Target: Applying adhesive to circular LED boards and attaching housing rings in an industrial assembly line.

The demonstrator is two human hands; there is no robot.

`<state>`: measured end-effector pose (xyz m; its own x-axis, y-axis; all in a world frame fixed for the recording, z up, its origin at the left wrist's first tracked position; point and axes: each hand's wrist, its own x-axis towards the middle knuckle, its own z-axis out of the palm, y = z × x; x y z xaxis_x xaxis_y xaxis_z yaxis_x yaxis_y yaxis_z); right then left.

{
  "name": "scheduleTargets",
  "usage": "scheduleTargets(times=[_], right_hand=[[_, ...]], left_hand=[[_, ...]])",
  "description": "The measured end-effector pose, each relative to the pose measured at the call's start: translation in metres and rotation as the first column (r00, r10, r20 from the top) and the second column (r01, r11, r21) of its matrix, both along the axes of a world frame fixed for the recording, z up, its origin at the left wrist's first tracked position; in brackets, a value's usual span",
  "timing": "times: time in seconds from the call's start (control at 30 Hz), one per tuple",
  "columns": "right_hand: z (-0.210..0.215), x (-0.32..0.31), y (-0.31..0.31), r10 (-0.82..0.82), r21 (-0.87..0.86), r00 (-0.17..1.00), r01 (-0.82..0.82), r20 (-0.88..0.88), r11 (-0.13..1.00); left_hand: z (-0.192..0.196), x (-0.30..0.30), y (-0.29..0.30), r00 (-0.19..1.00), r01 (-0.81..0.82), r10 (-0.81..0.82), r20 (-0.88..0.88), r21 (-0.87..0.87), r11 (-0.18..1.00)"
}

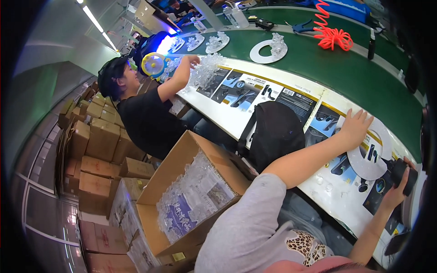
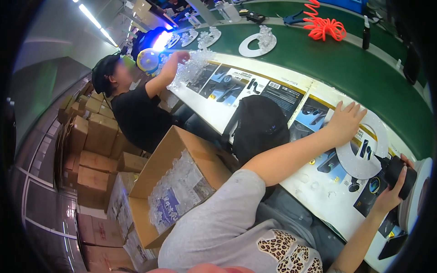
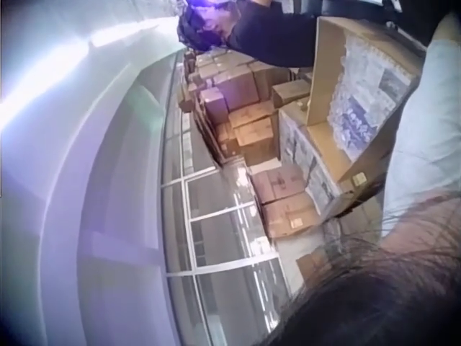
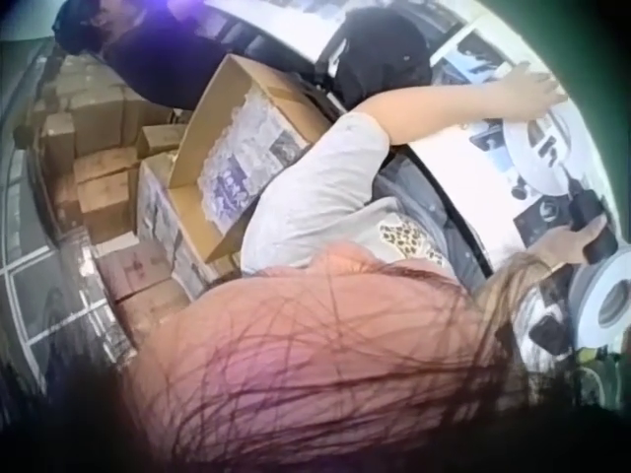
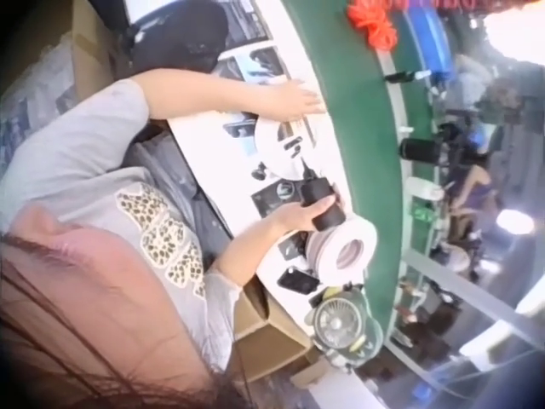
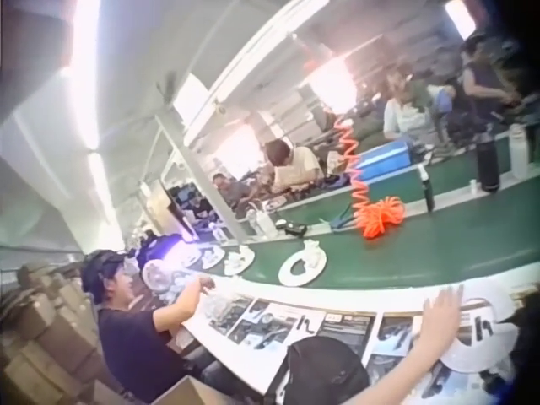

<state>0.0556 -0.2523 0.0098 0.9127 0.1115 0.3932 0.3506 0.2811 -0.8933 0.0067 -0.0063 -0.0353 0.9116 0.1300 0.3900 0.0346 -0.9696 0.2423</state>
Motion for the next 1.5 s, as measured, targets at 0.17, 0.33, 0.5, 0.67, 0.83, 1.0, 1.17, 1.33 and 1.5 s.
scheduleTargets(times=[0.17, 0.33, 0.5, 0.67, 0.83, 1.0, 1.17, 1.33, 1.5], right_hand=[[-0.003, 0.000, 0.002, 0.013, -0.015, 1.000, -0.014, -0.021, 1.000], [-0.002, 0.004, -0.014, -0.007, -0.024, 1.000, 0.007, -0.017, 1.000], [-0.002, -0.010, 0.009, -0.031, 0.077, 0.998, 0.036, -0.061, 0.996], [0.018, -0.030, 0.025, 0.038, 0.014, 0.998, -0.039, 0.046, 0.999], [0.036, -0.043, 0.013, 0.108, -0.094, 0.994, -0.105, 0.032, 0.990], [0.035, -0.039, 0.011, 0.091, -0.226, 0.990, -0.064, 0.107, 0.972], [0.038, -0.034, 0.011, 0.059, -0.224, 0.998, -0.054, 0.017, 0.973], [0.035, -0.032, 0.010, 0.080, -0.324, 0.996, -0.061, 0.045, 0.944], [0.031, -0.031, 0.010, 0.107, -0.323, 0.994, -0.094, 0.024, 0.942]], left_hand=[[0.007, -0.006, -0.001, 0.997, -0.082, 0.082, -0.013, 0.029, 0.996], [0.029, -0.004, -0.019, 0.983, -0.167, 0.163, -0.085, -0.034, 0.985], [0.022, -0.005, 0.002, 0.999, 0.038, -0.037, 0.010, -0.025, 0.999], [0.025, -0.014, 0.009, 0.999, 0.038, -0.039, 0.022, 0.027, 0.999], [0.037, -0.013, -0.004, 0.999, 0.044, -0.044, 0.021, 0.008, 0.999], [0.034, -0.014, -0.008, 1.000, 0.005, -0.005, -0.001, 0.019, 1.000], [0.028, -0.012, -0.006, 0.996, 0.083, -0.083, -0.011, -0.040, 0.996], [0.026, -0.011, -0.005, 0.995, 0.101, -0.100, 0.010, -0.037, 0.994], [0.024, -0.011, -0.004, 0.995, 0.099, -0.099, 0.010, -0.038, 0.994]])
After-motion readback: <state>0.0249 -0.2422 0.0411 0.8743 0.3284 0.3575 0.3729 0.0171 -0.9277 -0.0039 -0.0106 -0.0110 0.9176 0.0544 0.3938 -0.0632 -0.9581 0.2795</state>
